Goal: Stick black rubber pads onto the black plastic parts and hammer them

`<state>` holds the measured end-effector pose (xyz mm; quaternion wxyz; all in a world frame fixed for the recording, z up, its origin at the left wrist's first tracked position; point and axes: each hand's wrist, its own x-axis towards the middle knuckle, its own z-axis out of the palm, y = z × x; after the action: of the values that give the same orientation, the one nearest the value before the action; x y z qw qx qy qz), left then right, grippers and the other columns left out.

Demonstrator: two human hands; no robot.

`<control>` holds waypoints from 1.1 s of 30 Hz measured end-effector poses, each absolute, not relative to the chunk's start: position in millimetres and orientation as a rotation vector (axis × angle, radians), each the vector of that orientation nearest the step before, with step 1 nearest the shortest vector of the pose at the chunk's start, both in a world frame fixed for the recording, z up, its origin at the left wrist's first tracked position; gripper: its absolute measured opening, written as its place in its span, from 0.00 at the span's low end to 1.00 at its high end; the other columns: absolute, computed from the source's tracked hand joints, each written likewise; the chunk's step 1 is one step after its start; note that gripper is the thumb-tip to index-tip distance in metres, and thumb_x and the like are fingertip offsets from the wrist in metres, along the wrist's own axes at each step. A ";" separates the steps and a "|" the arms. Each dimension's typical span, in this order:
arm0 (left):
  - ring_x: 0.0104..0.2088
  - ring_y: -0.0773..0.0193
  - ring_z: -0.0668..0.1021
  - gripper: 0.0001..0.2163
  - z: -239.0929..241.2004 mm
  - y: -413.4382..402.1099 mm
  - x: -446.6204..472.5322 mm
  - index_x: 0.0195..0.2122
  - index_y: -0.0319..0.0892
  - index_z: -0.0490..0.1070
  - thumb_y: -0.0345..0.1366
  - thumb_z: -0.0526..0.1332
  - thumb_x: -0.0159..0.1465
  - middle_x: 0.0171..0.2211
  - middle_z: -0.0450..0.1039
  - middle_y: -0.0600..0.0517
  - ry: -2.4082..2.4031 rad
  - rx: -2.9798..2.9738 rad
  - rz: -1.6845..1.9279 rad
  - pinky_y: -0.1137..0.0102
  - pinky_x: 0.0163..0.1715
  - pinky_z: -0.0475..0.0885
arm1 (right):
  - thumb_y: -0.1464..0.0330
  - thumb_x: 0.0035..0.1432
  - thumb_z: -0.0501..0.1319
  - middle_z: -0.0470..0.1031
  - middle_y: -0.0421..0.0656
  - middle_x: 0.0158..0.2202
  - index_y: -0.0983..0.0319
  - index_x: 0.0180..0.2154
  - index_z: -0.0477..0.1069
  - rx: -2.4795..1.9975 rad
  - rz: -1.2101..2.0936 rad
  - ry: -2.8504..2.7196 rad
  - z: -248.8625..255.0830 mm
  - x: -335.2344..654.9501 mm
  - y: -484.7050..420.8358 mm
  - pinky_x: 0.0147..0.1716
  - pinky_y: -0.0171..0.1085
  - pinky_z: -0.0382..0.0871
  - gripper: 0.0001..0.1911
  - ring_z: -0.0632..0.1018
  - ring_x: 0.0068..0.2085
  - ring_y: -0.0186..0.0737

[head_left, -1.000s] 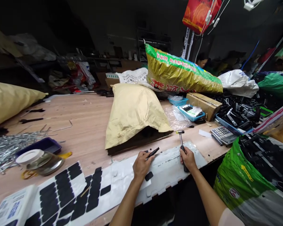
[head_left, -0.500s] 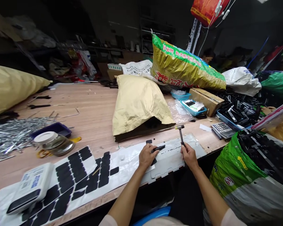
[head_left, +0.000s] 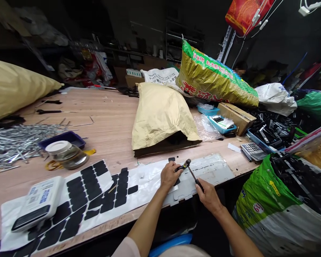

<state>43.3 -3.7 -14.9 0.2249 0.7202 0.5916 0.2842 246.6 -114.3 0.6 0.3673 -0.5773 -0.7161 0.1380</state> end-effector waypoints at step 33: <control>0.35 0.63 0.75 0.12 -0.1 -37.2 39.5 0.42 0.44 0.76 0.45 0.57 0.66 0.37 0.72 0.50 1.421 1.964 0.963 0.69 0.38 0.70 | 0.52 0.59 0.57 0.68 0.36 0.20 0.61 0.28 0.66 -1.532 0.821 -1.103 -11.1 321.5 -13.5 0.14 0.29 0.65 0.19 0.70 0.16 0.31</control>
<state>39.5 -37.2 -0.1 0.2635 0.7263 0.5255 0.3563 321.5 -13.5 -11.1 0.5152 -0.6377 -0.4593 0.3419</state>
